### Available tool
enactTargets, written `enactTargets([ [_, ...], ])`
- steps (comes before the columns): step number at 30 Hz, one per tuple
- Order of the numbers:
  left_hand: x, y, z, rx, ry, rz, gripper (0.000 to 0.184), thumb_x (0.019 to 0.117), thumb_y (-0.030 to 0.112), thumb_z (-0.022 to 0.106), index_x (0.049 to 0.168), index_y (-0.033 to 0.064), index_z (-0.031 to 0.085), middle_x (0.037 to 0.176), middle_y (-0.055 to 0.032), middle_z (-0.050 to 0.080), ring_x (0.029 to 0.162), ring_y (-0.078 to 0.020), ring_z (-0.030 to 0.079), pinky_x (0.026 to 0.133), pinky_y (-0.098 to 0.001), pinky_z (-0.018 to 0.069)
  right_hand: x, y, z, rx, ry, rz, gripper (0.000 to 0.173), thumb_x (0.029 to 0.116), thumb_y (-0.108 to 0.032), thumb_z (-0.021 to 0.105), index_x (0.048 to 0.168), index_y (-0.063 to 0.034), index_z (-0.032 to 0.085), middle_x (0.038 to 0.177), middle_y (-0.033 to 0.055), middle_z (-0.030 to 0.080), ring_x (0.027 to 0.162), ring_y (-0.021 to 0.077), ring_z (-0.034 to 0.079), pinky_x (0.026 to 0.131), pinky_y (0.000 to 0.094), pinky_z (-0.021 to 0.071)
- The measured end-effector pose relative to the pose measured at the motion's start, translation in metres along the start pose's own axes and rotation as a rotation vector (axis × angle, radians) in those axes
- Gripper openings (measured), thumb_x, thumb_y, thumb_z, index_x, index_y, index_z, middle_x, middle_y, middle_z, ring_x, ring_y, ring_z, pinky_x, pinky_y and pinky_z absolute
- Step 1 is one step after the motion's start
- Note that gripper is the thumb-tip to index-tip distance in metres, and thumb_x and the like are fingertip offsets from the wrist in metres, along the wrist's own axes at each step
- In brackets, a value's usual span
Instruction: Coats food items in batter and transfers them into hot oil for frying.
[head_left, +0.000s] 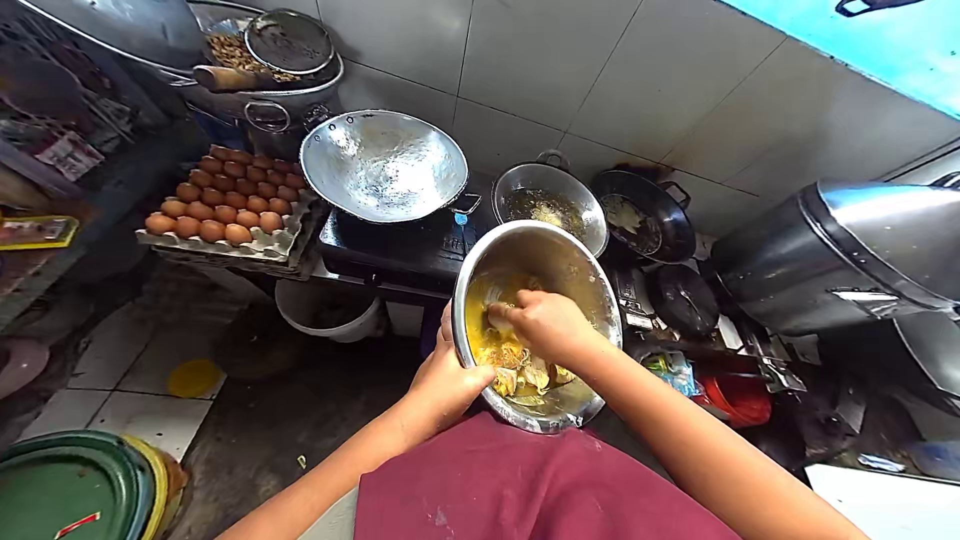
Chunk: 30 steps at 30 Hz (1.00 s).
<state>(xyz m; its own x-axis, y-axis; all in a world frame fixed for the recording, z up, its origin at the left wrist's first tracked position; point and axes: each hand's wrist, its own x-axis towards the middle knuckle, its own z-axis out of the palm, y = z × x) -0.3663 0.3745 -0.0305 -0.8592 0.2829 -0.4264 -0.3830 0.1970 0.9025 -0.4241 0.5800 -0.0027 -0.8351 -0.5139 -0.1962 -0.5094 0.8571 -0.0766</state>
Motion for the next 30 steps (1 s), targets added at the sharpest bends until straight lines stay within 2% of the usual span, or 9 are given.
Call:
enactTargets([
  [3, -0.003, -0.002, -0.003, -0.024, 0.043, 0.029, 0.112, 0.0649, 0.027, 0.076, 0.160, 0.0115, 0.018, 0.137, -0.0087, 0.058, 0.116, -0.0094, 0.063, 0.098, -0.0346, 0.0542, 0.014, -0.005, -0.004, 0.016, 0.243, 0.171, 0.019, 0.0909, -0.008, 0.072, 0.109, -0.0042, 0.076, 0.098, 0.0200, 0.070, 0.098, 0.0386, 0.069, 0.080, 0.0552, 0.0584],
  [5, -0.004, -0.001, -0.004, -0.054, 0.052, 0.032, 0.113, 0.0660, 0.025, 0.075, 0.161, 0.0110, 0.015, 0.139, -0.0095, 0.057, 0.117, -0.0096, 0.062, 0.099, -0.0340, 0.0532, 0.025, -0.017, 0.003, 0.063, 0.290, 0.172, 0.022, 0.0915, -0.007, 0.070, 0.111, 0.0020, 0.073, 0.102, 0.0239, 0.069, 0.100, 0.0418, 0.069, 0.083, 0.0569, 0.0581],
  [10, -0.008, -0.001, -0.004, -0.224, 0.114, 0.053, 0.099, 0.0693, 0.011, 0.071, 0.156, 0.0041, 0.024, 0.128, -0.0089, 0.063, 0.109, -0.0067, 0.065, 0.094, -0.0268, 0.0550, 0.021, -0.043, 0.009, 0.170, 0.023, -0.085, 0.041, 0.0993, -0.007, 0.055, 0.139, -0.0131, 0.065, 0.117, 0.0205, 0.070, 0.110, 0.0374, 0.068, 0.094, 0.0533, 0.0552],
  [12, -0.007, -0.002, -0.003, -0.249, 0.138, 0.067, 0.102, 0.0684, 0.011, 0.070, 0.157, 0.0040, 0.020, 0.129, -0.0087, 0.062, 0.109, -0.0060, 0.066, 0.093, -0.0253, 0.0550, 0.012, -0.037, -0.002, 0.228, -0.036, -0.137, 0.036, 0.0979, -0.010, 0.059, 0.132, -0.0136, 0.070, 0.112, 0.0191, 0.071, 0.106, 0.0358, 0.069, 0.092, 0.0539, 0.0550],
  [16, -0.006, 0.005, 0.005, -0.301, 0.188, 0.109, 0.099, 0.0681, 0.005, 0.068, 0.155, 0.0011, 0.021, 0.123, -0.0074, 0.064, 0.102, -0.0034, 0.068, 0.089, -0.0210, 0.0565, -0.009, -0.012, -0.018, 0.398, 0.159, -0.066, 0.021, 0.0944, -0.018, 0.068, 0.111, -0.0072, 0.076, 0.101, 0.0142, 0.073, 0.088, 0.0260, 0.071, 0.083, 0.0441, 0.0596],
  [18, -0.002, 0.007, 0.010, -0.301, 0.198, 0.123, 0.096, 0.0695, 0.004, 0.067, 0.154, -0.0003, 0.022, 0.124, -0.0077, 0.063, 0.103, -0.0025, 0.067, 0.089, -0.0194, 0.0557, -0.020, 0.000, -0.018, 0.469, 0.210, -0.014, 0.022, 0.0961, -0.020, 0.068, 0.114, -0.0083, 0.075, 0.104, 0.0126, 0.072, 0.087, 0.0221, 0.071, 0.081, 0.0386, 0.0599],
  [22, 0.009, 0.012, 0.022, -0.297, 0.205, 0.136, 0.092, 0.0705, 0.002, 0.065, 0.152, -0.0037, 0.024, 0.121, -0.0083, 0.063, 0.099, -0.0005, 0.067, 0.086, -0.0176, 0.0555, -0.034, 0.024, -0.010, 0.550, 0.024, -0.034, 0.024, 0.0967, -0.011, 0.065, 0.119, -0.0064, 0.074, 0.112, 0.0174, 0.070, 0.099, 0.0281, 0.069, 0.091, 0.0454, 0.0565],
  [24, 0.015, 0.016, 0.030, -0.300, 0.208, 0.130, 0.089, 0.0706, 0.000, 0.065, 0.150, -0.0040, 0.026, 0.118, -0.0075, 0.064, 0.097, 0.0000, 0.067, 0.085, -0.0171, 0.0559, -0.038, 0.036, -0.010, 0.604, 0.000, -0.009, 0.022, 0.0961, -0.011, 0.066, 0.115, -0.0062, 0.075, 0.109, 0.0156, 0.071, 0.096, 0.0250, 0.068, 0.089, 0.0427, 0.0558],
  [30, 0.036, 0.018, 0.047, -0.289, 0.201, 0.099, 0.093, 0.0687, 0.002, 0.064, 0.152, -0.0041, 0.023, 0.122, -0.0094, 0.062, 0.100, -0.0005, 0.067, 0.086, -0.0172, 0.0553, -0.061, 0.093, -0.037, 1.133, 0.194, 0.192, 0.021, 0.0941, -0.008, 0.067, 0.114, -0.0019, 0.072, 0.110, 0.0084, 0.071, 0.090, 0.0126, 0.070, 0.084, 0.0326, 0.0609],
])
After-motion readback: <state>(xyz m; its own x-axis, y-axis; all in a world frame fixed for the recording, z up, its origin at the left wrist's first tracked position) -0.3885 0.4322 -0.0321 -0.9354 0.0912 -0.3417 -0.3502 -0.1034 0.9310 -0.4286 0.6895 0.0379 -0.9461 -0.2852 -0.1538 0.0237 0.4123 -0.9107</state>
